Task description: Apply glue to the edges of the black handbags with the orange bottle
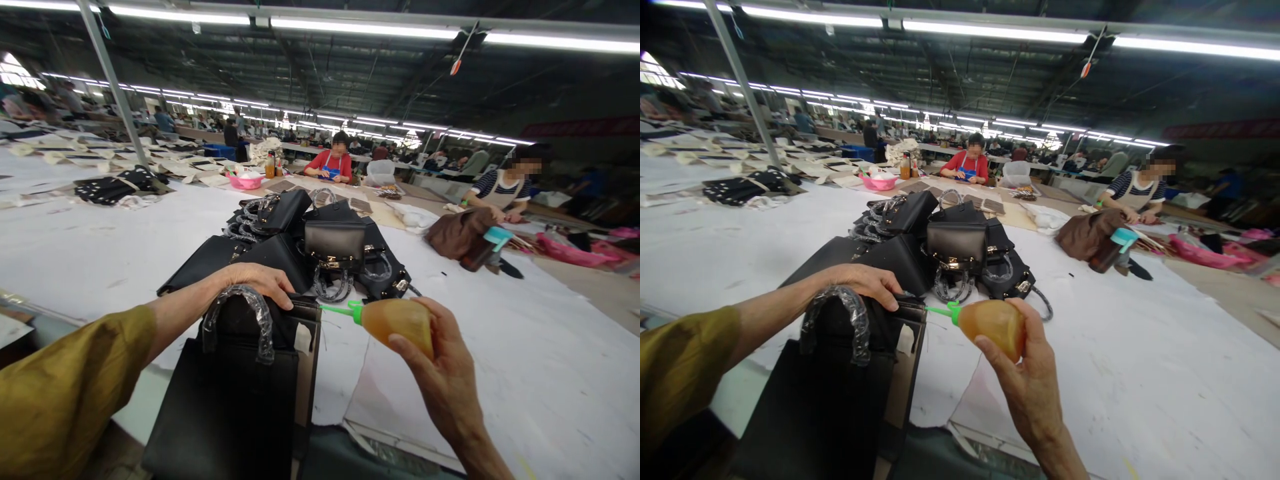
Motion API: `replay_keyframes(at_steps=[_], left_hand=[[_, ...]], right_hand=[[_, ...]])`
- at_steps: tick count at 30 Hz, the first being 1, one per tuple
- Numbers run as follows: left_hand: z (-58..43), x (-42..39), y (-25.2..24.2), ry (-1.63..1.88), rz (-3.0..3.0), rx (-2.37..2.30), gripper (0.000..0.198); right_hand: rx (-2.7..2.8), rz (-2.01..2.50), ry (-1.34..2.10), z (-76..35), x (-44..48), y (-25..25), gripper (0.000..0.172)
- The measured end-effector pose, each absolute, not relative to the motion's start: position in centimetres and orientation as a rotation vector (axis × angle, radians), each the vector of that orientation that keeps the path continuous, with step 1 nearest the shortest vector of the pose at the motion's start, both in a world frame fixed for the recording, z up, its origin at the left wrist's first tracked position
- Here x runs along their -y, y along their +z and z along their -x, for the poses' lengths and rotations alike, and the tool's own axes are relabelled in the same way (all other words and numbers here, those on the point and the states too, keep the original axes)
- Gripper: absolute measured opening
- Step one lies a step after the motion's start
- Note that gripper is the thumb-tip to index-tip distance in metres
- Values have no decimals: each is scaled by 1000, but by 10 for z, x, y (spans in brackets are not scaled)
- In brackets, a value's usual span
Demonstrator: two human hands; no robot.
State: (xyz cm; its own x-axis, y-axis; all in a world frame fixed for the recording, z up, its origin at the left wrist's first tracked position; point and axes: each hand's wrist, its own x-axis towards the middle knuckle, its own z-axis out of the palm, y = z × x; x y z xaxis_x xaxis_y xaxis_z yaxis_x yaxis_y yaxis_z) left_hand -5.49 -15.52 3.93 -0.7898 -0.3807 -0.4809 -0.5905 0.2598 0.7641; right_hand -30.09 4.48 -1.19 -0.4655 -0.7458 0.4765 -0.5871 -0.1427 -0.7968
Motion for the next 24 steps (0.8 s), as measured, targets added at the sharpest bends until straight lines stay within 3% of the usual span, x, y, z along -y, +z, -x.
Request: replay_keyframes(at_steps=[15, 24], left_hand=[[56, 162, 41, 1532, 844, -2363, 33], [64, 153, 56, 1205, 905, -2511, 28]], right_hand=[[-1886, 1491, -1713, 305, -40, -11, 59], [-1803, 1379, -1628, 314, -43, -16, 56]])
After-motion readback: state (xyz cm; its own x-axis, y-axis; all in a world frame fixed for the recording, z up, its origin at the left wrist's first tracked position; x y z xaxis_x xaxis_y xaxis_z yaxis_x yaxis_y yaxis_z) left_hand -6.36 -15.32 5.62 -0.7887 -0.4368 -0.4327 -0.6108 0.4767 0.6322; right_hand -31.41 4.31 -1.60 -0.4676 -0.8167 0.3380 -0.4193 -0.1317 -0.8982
